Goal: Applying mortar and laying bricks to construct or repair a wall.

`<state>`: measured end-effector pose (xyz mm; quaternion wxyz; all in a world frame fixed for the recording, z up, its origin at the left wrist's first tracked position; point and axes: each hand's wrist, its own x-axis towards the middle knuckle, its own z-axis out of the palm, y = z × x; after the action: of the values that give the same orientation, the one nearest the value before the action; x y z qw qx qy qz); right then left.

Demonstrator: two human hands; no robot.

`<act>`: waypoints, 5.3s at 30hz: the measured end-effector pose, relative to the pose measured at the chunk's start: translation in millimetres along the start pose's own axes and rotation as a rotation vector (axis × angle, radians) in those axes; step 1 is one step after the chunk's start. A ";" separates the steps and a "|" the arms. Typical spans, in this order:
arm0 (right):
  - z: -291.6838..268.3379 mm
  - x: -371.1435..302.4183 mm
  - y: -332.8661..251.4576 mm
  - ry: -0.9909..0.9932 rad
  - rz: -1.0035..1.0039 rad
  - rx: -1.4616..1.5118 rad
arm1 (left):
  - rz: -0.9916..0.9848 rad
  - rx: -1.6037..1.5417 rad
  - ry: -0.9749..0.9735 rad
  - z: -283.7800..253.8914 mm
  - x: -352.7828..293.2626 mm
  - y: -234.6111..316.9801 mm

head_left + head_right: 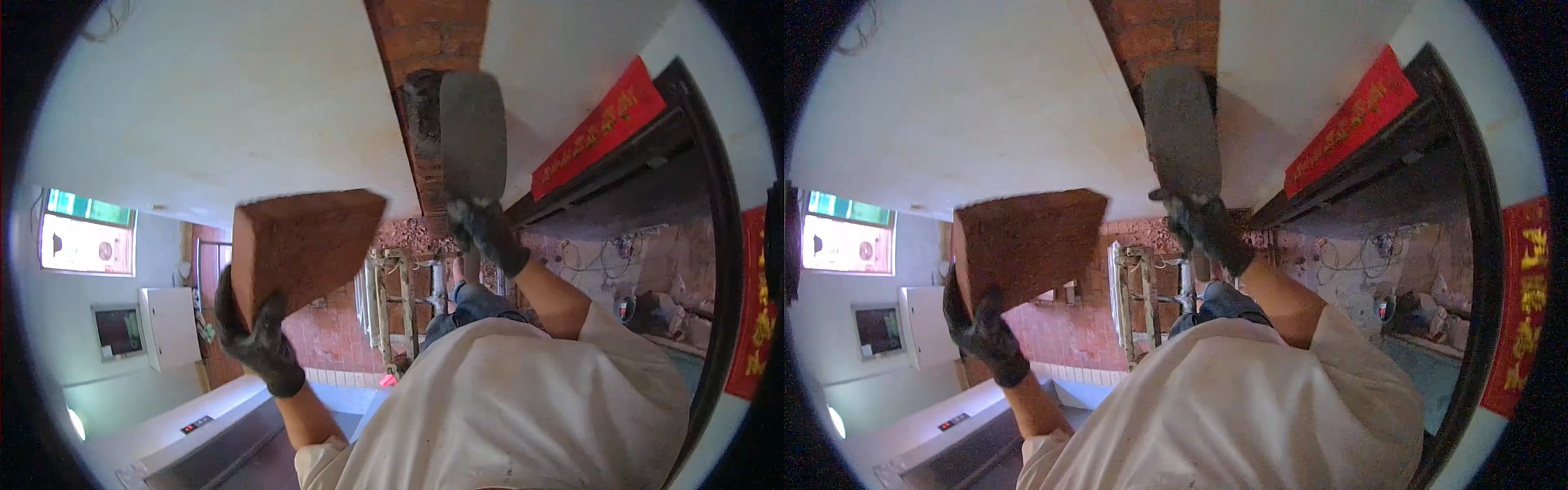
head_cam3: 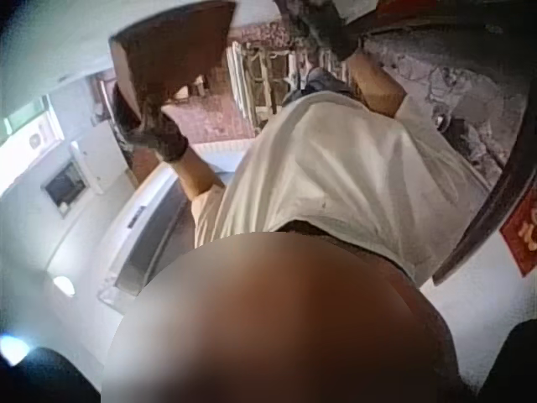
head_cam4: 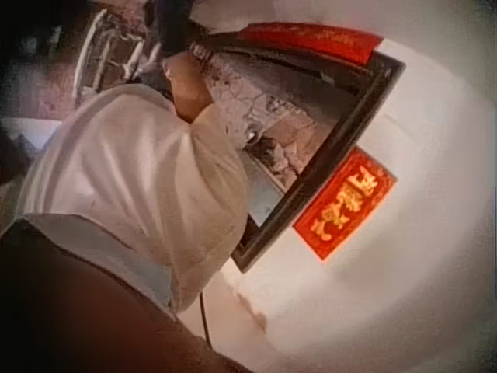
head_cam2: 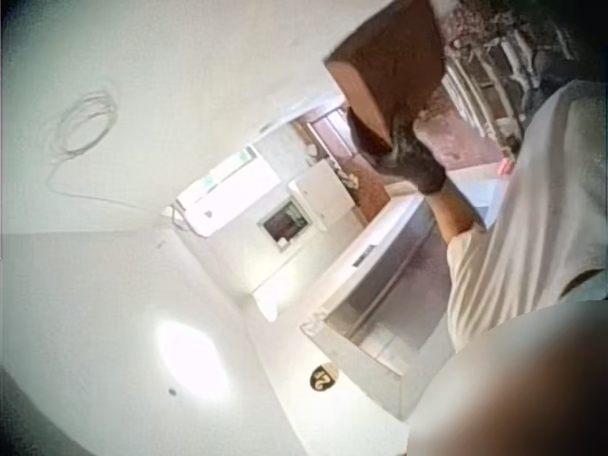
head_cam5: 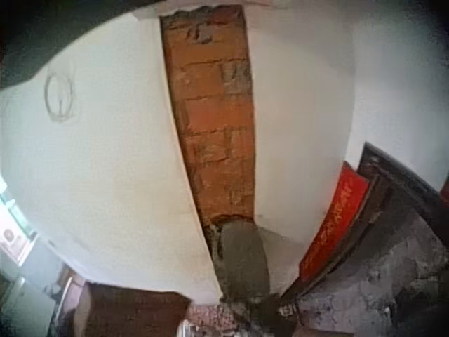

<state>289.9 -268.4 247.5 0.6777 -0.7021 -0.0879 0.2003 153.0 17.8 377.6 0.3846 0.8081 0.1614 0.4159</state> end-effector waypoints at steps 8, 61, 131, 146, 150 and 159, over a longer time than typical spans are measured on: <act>-79.1 -22.4 -21.6 -0.055 -0.253 0.335 | -0.435 -0.955 -0.375 152.3 3.9 67.0; -101.4 197.8 25.1 0.518 -0.004 -0.209 | -0.445 -0.389 -0.970 411.7 90.7 -99.3; 16.1 0.6 -17.0 0.254 0.262 0.425 | -0.156 -0.704 -1.256 431.6 65.5 -134.2; 16.4 2.5 -4.1 0.278 0.117 0.287 | -0.307 -0.678 -1.182 425.8 61.5 -126.1; 11.8 13.1 -27.6 0.253 0.401 0.418 | -0.078 -0.569 -1.156 424.7 62.9 -128.9; -3.4 73.9 -53.8 0.268 0.239 0.415 | -0.335 -0.665 -1.163 425.0 60.5 -120.9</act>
<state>366.0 -238.8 288.6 0.7841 -0.5738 0.1290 0.1981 535.1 -75.4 167.3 0.6951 0.7033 -0.0846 -0.1226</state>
